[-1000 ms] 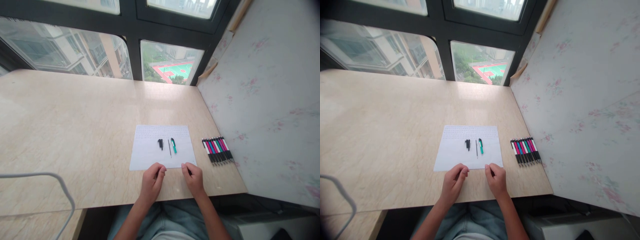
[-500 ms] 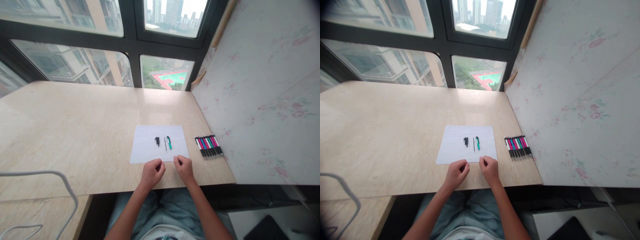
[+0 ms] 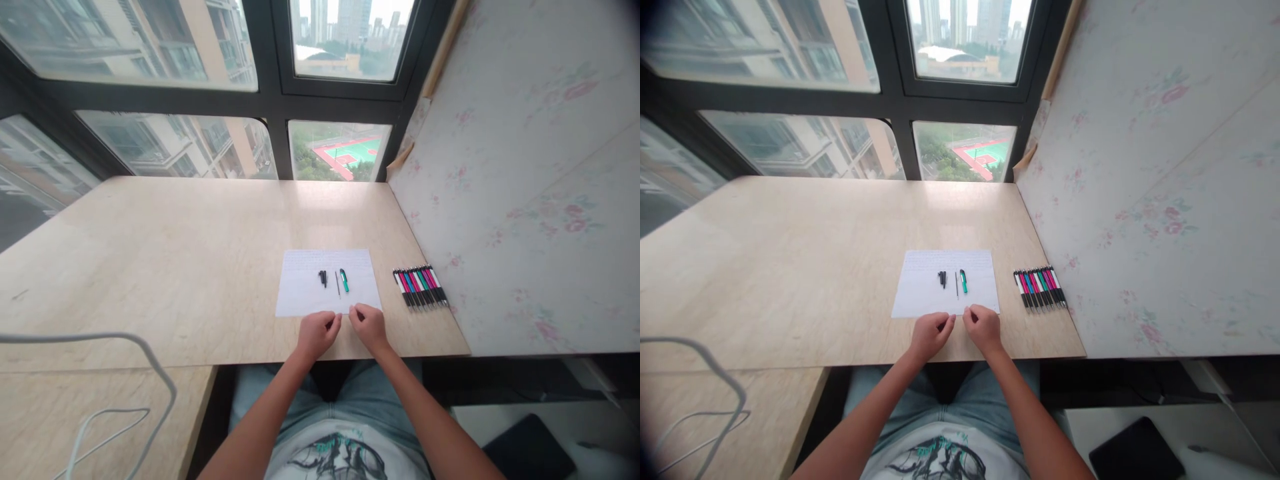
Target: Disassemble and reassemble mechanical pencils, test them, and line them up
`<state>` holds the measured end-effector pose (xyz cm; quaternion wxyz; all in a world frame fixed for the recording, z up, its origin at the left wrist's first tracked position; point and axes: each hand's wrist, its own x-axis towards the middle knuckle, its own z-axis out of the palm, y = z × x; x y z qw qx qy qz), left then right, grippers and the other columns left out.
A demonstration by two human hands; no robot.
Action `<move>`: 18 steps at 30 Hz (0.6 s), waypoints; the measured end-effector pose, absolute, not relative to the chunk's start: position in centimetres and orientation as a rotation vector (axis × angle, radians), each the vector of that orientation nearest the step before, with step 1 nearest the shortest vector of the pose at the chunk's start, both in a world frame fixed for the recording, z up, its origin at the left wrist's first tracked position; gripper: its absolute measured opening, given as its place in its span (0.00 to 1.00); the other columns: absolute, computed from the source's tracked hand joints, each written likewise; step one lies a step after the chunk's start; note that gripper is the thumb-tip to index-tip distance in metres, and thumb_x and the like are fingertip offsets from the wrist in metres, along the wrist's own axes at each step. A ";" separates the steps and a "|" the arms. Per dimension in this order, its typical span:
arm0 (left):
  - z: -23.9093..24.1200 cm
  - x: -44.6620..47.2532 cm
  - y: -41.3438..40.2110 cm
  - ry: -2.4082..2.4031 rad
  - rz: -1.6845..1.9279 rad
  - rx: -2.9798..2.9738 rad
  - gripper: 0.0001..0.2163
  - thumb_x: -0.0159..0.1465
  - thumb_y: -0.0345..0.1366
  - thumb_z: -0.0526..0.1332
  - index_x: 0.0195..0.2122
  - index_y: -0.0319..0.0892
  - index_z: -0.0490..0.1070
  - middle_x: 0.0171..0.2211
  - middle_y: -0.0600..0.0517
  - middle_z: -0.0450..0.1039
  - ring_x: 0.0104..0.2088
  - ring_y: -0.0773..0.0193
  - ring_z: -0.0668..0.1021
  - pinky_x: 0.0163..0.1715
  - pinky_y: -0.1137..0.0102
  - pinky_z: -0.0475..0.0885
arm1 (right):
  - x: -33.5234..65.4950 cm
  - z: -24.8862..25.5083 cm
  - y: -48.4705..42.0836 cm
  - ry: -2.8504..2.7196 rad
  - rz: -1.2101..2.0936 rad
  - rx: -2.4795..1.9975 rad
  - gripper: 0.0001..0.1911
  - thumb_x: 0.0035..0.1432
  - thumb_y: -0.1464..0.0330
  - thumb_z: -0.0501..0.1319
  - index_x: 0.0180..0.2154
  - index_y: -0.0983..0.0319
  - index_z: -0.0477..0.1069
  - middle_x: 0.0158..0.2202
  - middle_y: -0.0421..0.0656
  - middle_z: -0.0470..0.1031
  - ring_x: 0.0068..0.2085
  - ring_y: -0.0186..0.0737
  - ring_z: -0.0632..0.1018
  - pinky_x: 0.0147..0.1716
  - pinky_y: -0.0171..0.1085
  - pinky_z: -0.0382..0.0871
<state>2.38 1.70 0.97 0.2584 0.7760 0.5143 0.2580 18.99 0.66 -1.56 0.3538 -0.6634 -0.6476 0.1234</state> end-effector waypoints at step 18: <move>1.0 2.3 1.7 1.406 0.703 2.090 0.20 0.63 0.39 0.54 0.14 0.41 0.60 0.14 0.55 0.61 0.18 0.69 0.59 0.22 0.69 0.49 | 18.6 -1.0 0.3 -1.754 0.272 -1.734 0.19 0.58 0.66 0.54 0.16 0.61 0.61 0.16 0.38 0.63 0.20 0.32 0.60 0.23 0.34 0.47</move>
